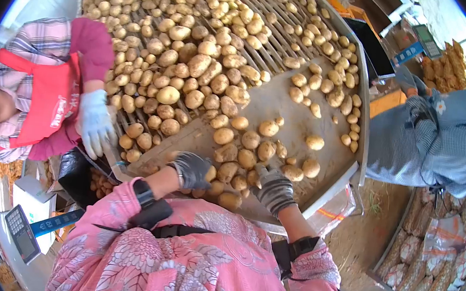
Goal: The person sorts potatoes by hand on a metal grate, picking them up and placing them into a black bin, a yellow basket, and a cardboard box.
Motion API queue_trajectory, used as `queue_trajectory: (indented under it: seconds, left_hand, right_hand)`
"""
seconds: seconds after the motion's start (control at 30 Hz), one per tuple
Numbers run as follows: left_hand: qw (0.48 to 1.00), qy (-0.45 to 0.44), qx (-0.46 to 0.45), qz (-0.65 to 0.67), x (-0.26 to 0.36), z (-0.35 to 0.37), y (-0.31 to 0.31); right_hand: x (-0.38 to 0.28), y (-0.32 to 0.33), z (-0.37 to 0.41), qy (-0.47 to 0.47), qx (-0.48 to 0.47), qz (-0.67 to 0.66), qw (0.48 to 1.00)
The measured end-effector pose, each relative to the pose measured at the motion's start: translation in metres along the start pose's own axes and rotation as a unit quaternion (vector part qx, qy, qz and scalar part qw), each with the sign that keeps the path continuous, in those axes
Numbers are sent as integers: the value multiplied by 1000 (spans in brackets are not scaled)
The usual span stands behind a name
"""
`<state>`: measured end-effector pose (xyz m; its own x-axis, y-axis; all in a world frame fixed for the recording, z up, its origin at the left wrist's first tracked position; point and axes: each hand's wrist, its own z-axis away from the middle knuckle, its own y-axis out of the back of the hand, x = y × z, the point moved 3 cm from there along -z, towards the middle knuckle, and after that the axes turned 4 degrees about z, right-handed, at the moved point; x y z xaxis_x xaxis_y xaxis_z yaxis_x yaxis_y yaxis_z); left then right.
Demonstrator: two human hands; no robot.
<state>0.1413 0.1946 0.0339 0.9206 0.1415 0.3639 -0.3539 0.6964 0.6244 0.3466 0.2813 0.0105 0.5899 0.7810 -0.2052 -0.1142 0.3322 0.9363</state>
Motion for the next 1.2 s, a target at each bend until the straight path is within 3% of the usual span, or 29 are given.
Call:
queue_trajectory:
  seconds: [0.13,0.27,0.33,0.37,0.4,0.43,0.47,0.5,0.53,0.57,0.6,0.67,0.7,0.73,0.8,0.87,0.93,0.97,1.0,1.07,1.1,1.17,1.2]
  left_hand:
    - [999,13,-9,29,-19,-7,-6]
    - [990,-60,-1,126,-29,-5,-6]
    - [911,-137,24,389,-32,-10,-4]
    - [912,-145,9,384,-32,-11,-4]
    - [855,-173,45,487,-28,-5,6]
    - [784,-194,79,585,-25,-3,15]
    - [785,-198,66,583,-22,-7,16]
    - [724,-204,52,657,-21,-11,18]
    - [656,-206,38,725,-20,-15,20]
    - [630,-166,25,758,-20,-22,16]
    - [632,-166,17,757,-20,-28,14]
    - [581,-120,6,805,-23,-39,11]
    - [577,-125,24,807,-13,-39,22]
    - [579,-125,17,806,-11,-46,21]
    - [456,-60,18,888,-14,-60,14]
    - [460,-93,-20,883,-16,-67,18]
    - [423,-127,-59,895,-6,-72,28]
    - [346,-89,-109,928,2,-68,28]
    - [346,-88,-110,928,1,-71,26]
    - [346,-98,-130,924,-3,-80,15]
    - [345,-97,-129,925,-5,-85,10]
    - [444,-107,-81,886,-10,-96,1]
    - [443,-107,-80,886,-13,-97,-5]
  right_hand:
    - [1,7,-3,-54,-80,-28,995]
    - [8,5,0,-20,4,-41,999]
    - [17,-1,-1,-44,-93,-73,992]
    - [26,-14,1,-58,-42,-139,988]
    - [28,-15,1,-48,-9,-197,979]
    - [30,-10,2,-118,-66,-310,941]
    - [29,-7,4,-183,-118,-416,883]
    - [30,-9,6,-194,-115,-419,880]
    - [28,-9,4,-150,-73,-534,829]
    - [27,-8,2,-101,-26,-638,763]
    - [27,-8,0,-108,-22,-641,760]
    - [24,-1,-4,-62,7,-725,686]
    - [20,9,-3,-100,-9,-755,649]
    - [20,13,-5,-106,-4,-756,646]
    - [21,17,-9,-145,-35,-764,627]
    - [15,40,-13,-152,-31,-752,640]
    - [13,49,-18,-150,-5,-658,738]
    - [14,42,-24,-72,106,-577,807]
    - [12,45,-26,-74,106,-577,807]
    - [4,63,-28,-48,88,-389,916]
    - [2,72,-30,-57,54,-385,920]
    - [4,80,-31,-61,75,-392,915]
    - [7,82,-32,-67,99,-398,909]
